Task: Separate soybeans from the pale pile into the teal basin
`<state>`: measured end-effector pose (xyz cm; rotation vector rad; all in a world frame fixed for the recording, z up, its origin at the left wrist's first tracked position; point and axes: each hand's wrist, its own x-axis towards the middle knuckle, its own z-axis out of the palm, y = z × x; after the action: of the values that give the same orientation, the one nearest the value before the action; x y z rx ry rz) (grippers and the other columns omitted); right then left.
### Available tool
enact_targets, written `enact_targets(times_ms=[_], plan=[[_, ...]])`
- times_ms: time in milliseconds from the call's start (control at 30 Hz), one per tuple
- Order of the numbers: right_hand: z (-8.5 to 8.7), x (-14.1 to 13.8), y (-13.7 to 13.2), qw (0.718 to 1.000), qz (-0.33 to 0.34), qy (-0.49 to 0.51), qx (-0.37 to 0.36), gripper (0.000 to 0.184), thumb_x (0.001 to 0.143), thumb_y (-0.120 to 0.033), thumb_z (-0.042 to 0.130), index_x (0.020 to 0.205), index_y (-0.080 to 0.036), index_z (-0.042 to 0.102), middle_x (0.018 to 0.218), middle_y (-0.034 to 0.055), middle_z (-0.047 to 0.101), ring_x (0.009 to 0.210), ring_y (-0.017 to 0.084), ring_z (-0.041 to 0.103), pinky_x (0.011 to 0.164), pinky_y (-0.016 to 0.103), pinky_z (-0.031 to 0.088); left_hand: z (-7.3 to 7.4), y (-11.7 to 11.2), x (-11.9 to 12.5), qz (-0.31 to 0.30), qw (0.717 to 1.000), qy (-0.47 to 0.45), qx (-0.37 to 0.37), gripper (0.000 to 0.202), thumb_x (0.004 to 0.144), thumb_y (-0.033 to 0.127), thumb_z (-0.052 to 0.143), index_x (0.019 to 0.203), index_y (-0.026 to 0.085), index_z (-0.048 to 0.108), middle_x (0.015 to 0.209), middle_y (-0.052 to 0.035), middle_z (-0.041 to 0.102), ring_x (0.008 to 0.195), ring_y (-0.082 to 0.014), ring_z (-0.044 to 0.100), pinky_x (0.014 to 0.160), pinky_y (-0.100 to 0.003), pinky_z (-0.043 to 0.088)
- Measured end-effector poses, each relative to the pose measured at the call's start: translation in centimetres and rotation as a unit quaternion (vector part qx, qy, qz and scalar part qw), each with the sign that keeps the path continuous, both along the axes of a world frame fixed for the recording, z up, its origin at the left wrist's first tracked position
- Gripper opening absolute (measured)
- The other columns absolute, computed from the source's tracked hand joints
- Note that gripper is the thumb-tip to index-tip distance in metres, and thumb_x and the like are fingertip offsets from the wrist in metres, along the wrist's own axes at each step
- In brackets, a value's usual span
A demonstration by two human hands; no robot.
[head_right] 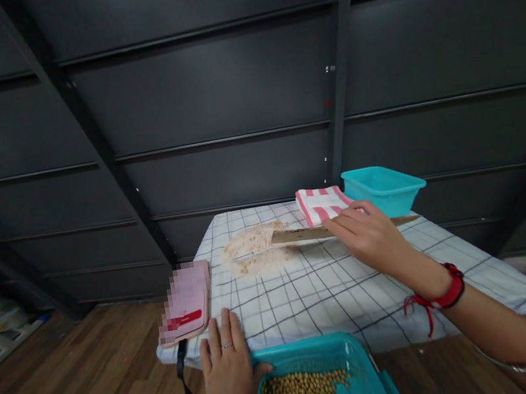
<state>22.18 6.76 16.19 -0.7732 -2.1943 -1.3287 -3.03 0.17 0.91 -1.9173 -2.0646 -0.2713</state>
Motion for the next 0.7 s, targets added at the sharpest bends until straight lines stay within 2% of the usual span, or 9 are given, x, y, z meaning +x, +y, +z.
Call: enact_targets(times_ms=[133, 233, 533, 700], plan=[[-0.8, 0.4, 1.3, 0.999, -0.037, -0.022, -0.002, 0.027, 0.079, 0.000, 0.037, 0.081, -0.013, 0.060, 0.066, 0.0036, 0.063, 0.066, 0.016, 0.056, 0.067, 0.030, 0.040, -0.3, 0.1, 0.0, -0.001, 1.000, 0.012, 0.008, 0.077, 0.056, 0.035, 0.068, 0.125, 0.011, 0.042, 0.135, -0.0145, 0.041, 0.124, -0.0356, 0.034, 0.099, -0.050, 0.033], [-1.4, 0.4, 1.4, 0.999, -0.039, -0.024, -0.016, 0.028, 0.080, -0.002, 0.036, 0.082, -0.014, 0.061, 0.066, 0.0037, 0.063, 0.065, 0.016, 0.055, 0.067, 0.031, 0.041, -0.3, 0.0, 0.0, 0.001, 1.000, 0.016, 0.011, 0.077, 0.057, 0.038, 0.067, 0.125, 0.012, 0.043, 0.135, -0.0140, 0.042, 0.124, -0.0358, 0.033, 0.099, -0.050, 0.033], [-0.8, 0.1, -1.6, 0.999, -0.012, -0.016, -0.045, 0.028, 0.083, -0.003, 0.036, 0.084, -0.014, 0.062, 0.065, 0.0030, 0.061, 0.065, 0.015, 0.053, 0.071, 0.032, 0.040, 0.9, -0.2, 0.1, -0.002, 1.000, 0.006, -0.011, 0.076, 0.057, 0.035, 0.068, 0.124, 0.011, 0.043, 0.134, -0.0134, 0.042, 0.123, -0.0352, 0.035, 0.099, -0.048, 0.035], [-0.8, 0.4, -1.7, 0.999, -0.038, -0.015, -0.025, 0.026, 0.082, -0.002, 0.038, 0.083, -0.012, 0.062, 0.067, 0.0045, 0.062, 0.066, 0.017, 0.054, 0.069, 0.033, 0.039, 1.0, -0.2, 0.1, 0.000, 1.000, 0.004, -0.008, 0.076, 0.056, 0.035, 0.069, 0.124, 0.011, 0.043, 0.135, -0.0131, 0.041, 0.124, -0.0350, 0.034, 0.099, -0.048, 0.035]])
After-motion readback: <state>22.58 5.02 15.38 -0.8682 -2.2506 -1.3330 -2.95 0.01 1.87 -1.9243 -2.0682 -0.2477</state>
